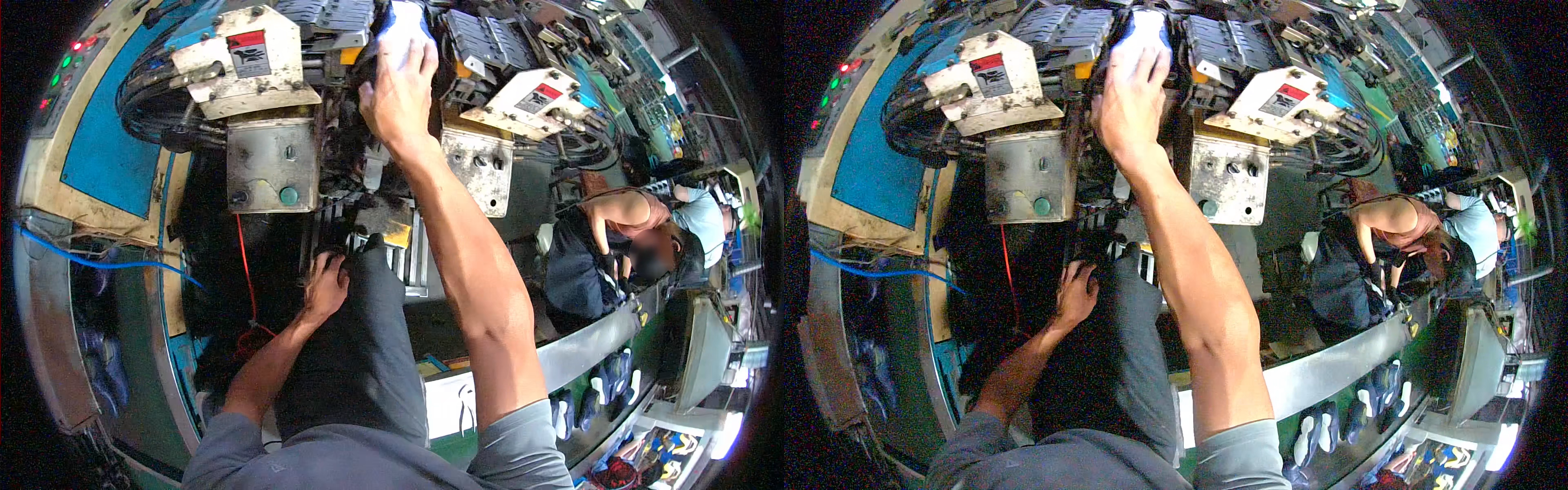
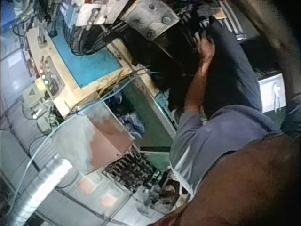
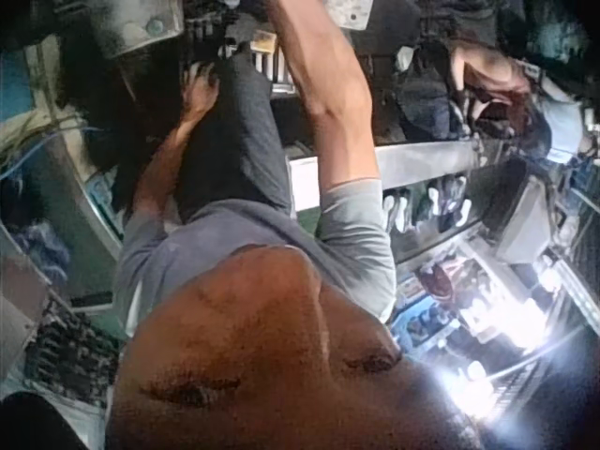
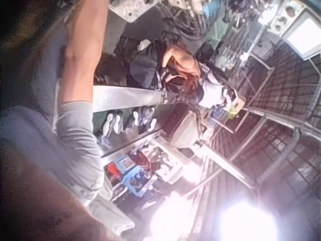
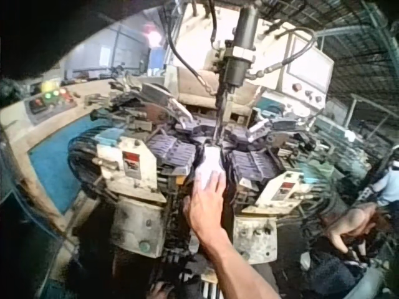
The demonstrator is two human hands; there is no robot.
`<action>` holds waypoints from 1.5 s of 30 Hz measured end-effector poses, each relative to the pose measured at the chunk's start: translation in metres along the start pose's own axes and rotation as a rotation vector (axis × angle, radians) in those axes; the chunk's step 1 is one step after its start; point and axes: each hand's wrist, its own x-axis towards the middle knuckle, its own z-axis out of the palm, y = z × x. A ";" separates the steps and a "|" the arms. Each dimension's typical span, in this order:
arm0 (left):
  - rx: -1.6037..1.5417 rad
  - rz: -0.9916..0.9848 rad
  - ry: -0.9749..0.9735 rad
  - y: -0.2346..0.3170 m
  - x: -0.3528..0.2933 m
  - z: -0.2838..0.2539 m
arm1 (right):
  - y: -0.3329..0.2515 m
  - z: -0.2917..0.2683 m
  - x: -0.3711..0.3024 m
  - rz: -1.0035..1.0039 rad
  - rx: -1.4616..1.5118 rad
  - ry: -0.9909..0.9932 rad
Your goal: Using a specialized machine to press and shape shoe soles and uppers during the assembly process.
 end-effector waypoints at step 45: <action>0.132 0.246 -0.408 -0.046 0.020 0.007 | 0.061 -0.573 -1.017 1.866 -0.952 -0.021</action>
